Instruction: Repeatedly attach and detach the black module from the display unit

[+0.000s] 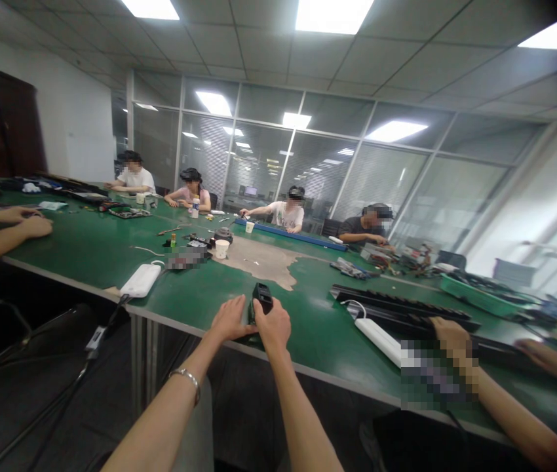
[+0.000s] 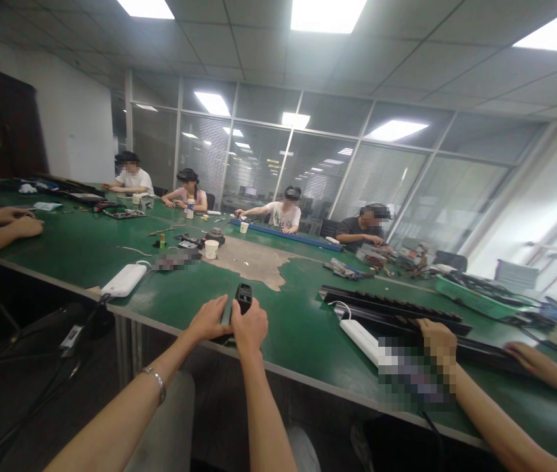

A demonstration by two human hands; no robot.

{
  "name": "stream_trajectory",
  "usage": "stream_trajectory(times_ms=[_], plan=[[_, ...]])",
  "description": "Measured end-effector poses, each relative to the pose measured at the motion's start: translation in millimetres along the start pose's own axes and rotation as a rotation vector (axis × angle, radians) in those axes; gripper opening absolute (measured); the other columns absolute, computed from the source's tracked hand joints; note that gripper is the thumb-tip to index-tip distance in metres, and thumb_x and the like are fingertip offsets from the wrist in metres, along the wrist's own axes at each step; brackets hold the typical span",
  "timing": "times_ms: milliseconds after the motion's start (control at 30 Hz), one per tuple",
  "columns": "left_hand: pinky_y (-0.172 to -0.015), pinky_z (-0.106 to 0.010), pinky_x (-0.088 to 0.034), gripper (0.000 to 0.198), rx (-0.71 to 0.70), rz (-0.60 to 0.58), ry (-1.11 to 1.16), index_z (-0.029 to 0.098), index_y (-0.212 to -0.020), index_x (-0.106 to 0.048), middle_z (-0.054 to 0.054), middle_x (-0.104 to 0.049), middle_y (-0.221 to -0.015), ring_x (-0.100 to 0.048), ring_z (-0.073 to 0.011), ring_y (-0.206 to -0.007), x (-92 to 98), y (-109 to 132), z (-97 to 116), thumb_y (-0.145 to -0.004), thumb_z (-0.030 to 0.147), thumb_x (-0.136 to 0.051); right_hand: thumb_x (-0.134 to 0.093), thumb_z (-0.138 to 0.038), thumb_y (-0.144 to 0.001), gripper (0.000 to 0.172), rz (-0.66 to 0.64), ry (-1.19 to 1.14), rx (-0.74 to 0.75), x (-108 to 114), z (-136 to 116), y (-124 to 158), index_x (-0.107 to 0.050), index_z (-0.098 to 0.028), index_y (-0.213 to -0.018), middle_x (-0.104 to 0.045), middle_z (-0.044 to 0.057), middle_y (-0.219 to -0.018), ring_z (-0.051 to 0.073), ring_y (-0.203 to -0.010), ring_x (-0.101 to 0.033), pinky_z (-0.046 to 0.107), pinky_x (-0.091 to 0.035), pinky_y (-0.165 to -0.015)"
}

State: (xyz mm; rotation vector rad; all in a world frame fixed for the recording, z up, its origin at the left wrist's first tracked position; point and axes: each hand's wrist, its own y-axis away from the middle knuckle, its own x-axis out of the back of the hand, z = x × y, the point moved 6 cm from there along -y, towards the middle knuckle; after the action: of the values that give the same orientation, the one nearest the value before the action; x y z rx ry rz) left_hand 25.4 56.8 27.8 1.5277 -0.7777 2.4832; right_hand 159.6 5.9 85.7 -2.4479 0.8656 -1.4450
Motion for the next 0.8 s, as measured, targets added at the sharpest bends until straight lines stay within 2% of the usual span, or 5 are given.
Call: stream_trajectory(times_ms=[133,267,500,667,800], plan=[[-0.111,-0.042,-0.028,0.103,0.012,-0.015,0.011,0.011,-0.148,-0.023,-0.018,-0.032,-0.152,-0.034,-0.0333,-0.138,-2.8,-1,-2,-0.070,0.069,-0.058,-0.045,-0.059,-0.086,0.049,-0.044,0.051,-0.004,-1,-3,0,-0.061,-0.018,-0.109,-0.069,0.014,-0.091,0.026,-0.090,-0.066,0.032,-0.045,-0.074],[-0.111,-0.043,-0.029,0.103,0.008,-0.009,0.018,0.009,-0.149,-0.016,-0.019,-0.030,-0.152,-0.034,-0.0333,-0.137,-3.1,0,-1,-0.071,0.061,-0.059,-0.046,-0.058,-0.085,0.048,-0.092,0.115,0.032,-8,-3,3,-0.059,-0.017,-0.108,-0.068,0.015,-0.092,0.026,-0.089,-0.066,0.033,-0.045,-0.075],[-0.108,-0.043,-0.033,0.092,0.003,0.011,0.022,0.004,-0.149,-0.010,-0.022,-0.039,-0.145,-0.041,-0.0315,-0.132,-0.5,0,2,-0.077,0.041,-0.052,-0.052,-0.055,-0.082,0.045,-0.217,0.182,0.041,-23,8,15,-0.056,-0.018,-0.107,-0.068,0.015,-0.091,0.028,-0.090,-0.066,0.034,-0.046,-0.073],[-0.108,-0.044,-0.032,0.093,0.005,0.002,0.030,0.005,-0.150,-0.008,-0.021,-0.039,-0.146,-0.040,-0.0319,-0.133,0.8,1,4,-0.076,0.039,-0.053,-0.053,-0.059,-0.080,0.063,-0.159,0.192,0.059,-22,9,16,-0.048,-0.012,-0.122,-0.067,0.017,-0.097,0.031,-0.096,-0.063,0.036,-0.046,-0.074],[-0.107,-0.044,-0.033,0.093,0.008,-0.003,0.030,0.006,-0.150,-0.010,-0.021,-0.041,-0.144,-0.042,-0.0324,-0.131,2.0,1,5,-0.077,0.044,-0.053,-0.050,-0.059,-0.083,0.053,-0.167,0.163,0.040,-24,11,16,-0.056,-0.014,-0.111,-0.068,0.017,-0.094,0.029,-0.093,-0.065,0.035,-0.046,-0.075]])
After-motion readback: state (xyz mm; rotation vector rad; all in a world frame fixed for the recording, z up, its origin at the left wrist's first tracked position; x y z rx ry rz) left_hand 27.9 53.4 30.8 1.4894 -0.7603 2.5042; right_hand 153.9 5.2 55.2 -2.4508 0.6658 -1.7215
